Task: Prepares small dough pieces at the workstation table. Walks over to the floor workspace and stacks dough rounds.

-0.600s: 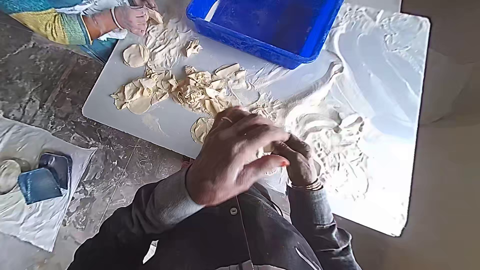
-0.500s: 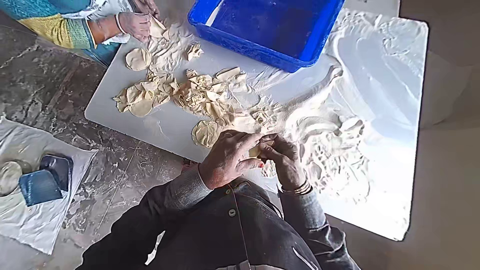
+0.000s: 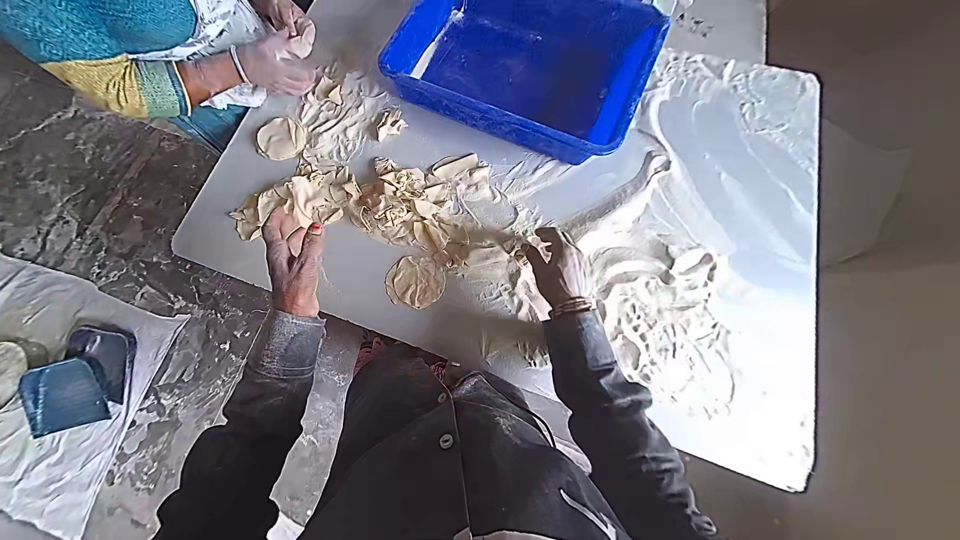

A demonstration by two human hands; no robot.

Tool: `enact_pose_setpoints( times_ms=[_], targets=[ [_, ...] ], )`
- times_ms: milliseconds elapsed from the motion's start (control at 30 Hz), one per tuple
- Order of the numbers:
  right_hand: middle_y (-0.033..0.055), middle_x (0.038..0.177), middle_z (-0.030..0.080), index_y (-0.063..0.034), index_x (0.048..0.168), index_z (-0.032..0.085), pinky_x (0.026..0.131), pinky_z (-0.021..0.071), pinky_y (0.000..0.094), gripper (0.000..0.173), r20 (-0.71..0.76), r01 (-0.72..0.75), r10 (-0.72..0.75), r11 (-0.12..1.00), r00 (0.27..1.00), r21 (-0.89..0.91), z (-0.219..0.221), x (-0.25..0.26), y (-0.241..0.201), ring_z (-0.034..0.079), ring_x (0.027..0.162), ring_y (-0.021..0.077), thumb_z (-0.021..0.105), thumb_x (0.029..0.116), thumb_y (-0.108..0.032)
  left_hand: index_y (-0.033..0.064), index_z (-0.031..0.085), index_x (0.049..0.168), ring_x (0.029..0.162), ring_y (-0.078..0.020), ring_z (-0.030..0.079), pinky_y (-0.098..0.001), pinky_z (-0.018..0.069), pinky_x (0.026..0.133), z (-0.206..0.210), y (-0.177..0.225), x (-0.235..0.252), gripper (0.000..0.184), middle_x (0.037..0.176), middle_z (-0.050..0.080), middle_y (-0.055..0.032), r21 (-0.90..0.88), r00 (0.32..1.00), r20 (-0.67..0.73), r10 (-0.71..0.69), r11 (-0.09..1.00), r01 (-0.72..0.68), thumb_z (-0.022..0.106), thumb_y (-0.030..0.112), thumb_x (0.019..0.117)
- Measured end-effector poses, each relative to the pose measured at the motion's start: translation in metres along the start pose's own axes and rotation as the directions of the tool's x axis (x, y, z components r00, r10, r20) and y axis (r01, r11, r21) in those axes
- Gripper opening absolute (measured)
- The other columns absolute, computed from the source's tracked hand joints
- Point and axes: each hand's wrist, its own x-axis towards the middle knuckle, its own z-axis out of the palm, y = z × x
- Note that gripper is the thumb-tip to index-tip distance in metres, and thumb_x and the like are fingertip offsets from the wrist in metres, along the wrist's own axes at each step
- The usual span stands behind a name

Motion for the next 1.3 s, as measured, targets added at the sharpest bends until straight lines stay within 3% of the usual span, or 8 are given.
enact_pose_setpoints(
  times_ms=[67,200,367,567,700,833,1000,1300],
  targets=[
    [0.0265,0.133,0.061,-0.0014,0.134,0.061,0.106,0.0415,0.0656,0.044,0.083,-0.033,0.046,0.989,0.996,-0.143,0.009,0.017,-0.001,0.054,0.127,0.0467,0.068,0.0979,-0.026,0.0080,0.028,0.157,0.125,-0.0240,0.057,-0.0423,0.0531,0.098,-0.001,-0.007,-0.004,0.072,0.157,0.036,-0.0176,0.088,0.999,0.028,-0.037,0.996,0.034,0.060,0.033,0.0980],
    [0.0240,0.101,0.070,0.0004,0.110,0.068,0.087,0.0495,0.0646,0.027,0.183,-0.078,0.058,0.991,0.981,0.106,0.007,0.022,-0.014,0.067,0.096,0.0410,0.072,0.0957,-0.022,0.0009,0.058,0.135,0.114,-0.0226,0.064,-0.0412,0.0548,0.093,0.031,-0.021,-0.035,0.045,0.131,0.063,-0.0149,0.127,0.954,0.298,-0.046,0.992,0.008,0.059,0.025,0.0973],
    [0.0010,0.075,0.071,-0.0034,0.096,0.069,0.058,0.0509,0.0243,0.012,0.160,0.052,-0.190,0.786,0.969,0.616,0.001,-0.022,-0.039,0.062,0.061,0.0055,0.074,0.0898,-0.012,-0.0030,0.063,0.125,0.105,-0.0176,0.068,-0.0345,0.0568,0.092,0.098,-0.003,-0.072,0.035,0.115,0.070,-0.0115,-0.079,0.836,0.541,-0.092,0.984,0.160,0.058,0.021,0.1003],
    [-0.0011,0.079,0.070,-0.0089,0.090,0.069,0.068,0.0563,0.0268,0.017,0.036,0.193,-0.293,0.712,0.955,0.675,0.011,-0.060,-0.042,0.067,0.073,0.0065,0.078,0.0824,-0.020,0.0005,0.064,0.095,0.080,-0.0127,0.068,-0.0294,0.0585,0.081,0.138,0.027,-0.085,0.007,0.085,0.069,-0.0049,-0.368,0.860,0.471,-0.196,0.842,0.394,0.058,-0.003,0.0968],
    [0.0046,0.088,0.073,-0.0052,0.095,0.063,0.081,0.0590,0.0302,0.012,0.054,0.050,-0.268,0.364,0.962,0.930,0.001,-0.070,-0.033,0.070,0.083,0.0115,0.068,0.0858,0.001,0.0022,0.058,0.102,0.086,-0.0177,0.070,-0.0375,0.0601,0.086,0.140,0.025,-0.091,0.010,0.091,0.068,-0.0068,-0.472,0.870,0.475,-0.134,0.796,0.380,0.054,-0.005,0.0960],
    [0.0093,0.105,0.072,-0.0039,0.119,0.059,0.088,0.0598,0.0366,0.034,0.082,-0.048,-0.344,0.104,0.935,0.993,0.003,-0.071,-0.019,0.071,0.092,0.0174,0.071,0.0875,-0.007,0.0080,0.060,0.102,0.088,-0.0155,0.067,-0.0364,0.0590,0.086,0.141,0.024,-0.097,0.019,0.099,0.065,-0.0036,-0.482,0.852,0.522,-0.049,0.807,0.342,0.056,-0.007,0.0906],
    [0.0052,0.095,0.075,-0.0099,0.108,0.065,0.085,0.0597,0.0316,0.015,0.023,0.002,-0.299,0.083,0.954,0.997,0.000,-0.070,-0.025,0.072,0.088,0.0119,0.063,0.0941,-0.006,0.0061,0.071,0.120,0.107,-0.0144,0.067,-0.0352,0.0564,0.094,0.134,0.027,-0.101,0.038,0.125,0.068,-0.0059,-0.476,0.748,0.653,0.123,0.834,0.278,0.051,-0.008,0.0912],
    [0.0101,0.095,0.075,-0.0072,0.121,0.064,0.055,0.0536,0.0202,0.028,-0.023,0.031,-0.271,0.027,0.962,0.999,0.003,-0.072,-0.027,0.068,0.068,0.0089,0.058,0.0946,0.000,0.0111,0.037,0.158,0.090,-0.0119,0.066,-0.0262,0.0575,0.073,0.128,0.029,-0.104,0.070,0.137,0.058,-0.0125,-0.505,0.689,0.695,0.205,0.822,0.265,0.055,0.000,0.0908]
  ],
)
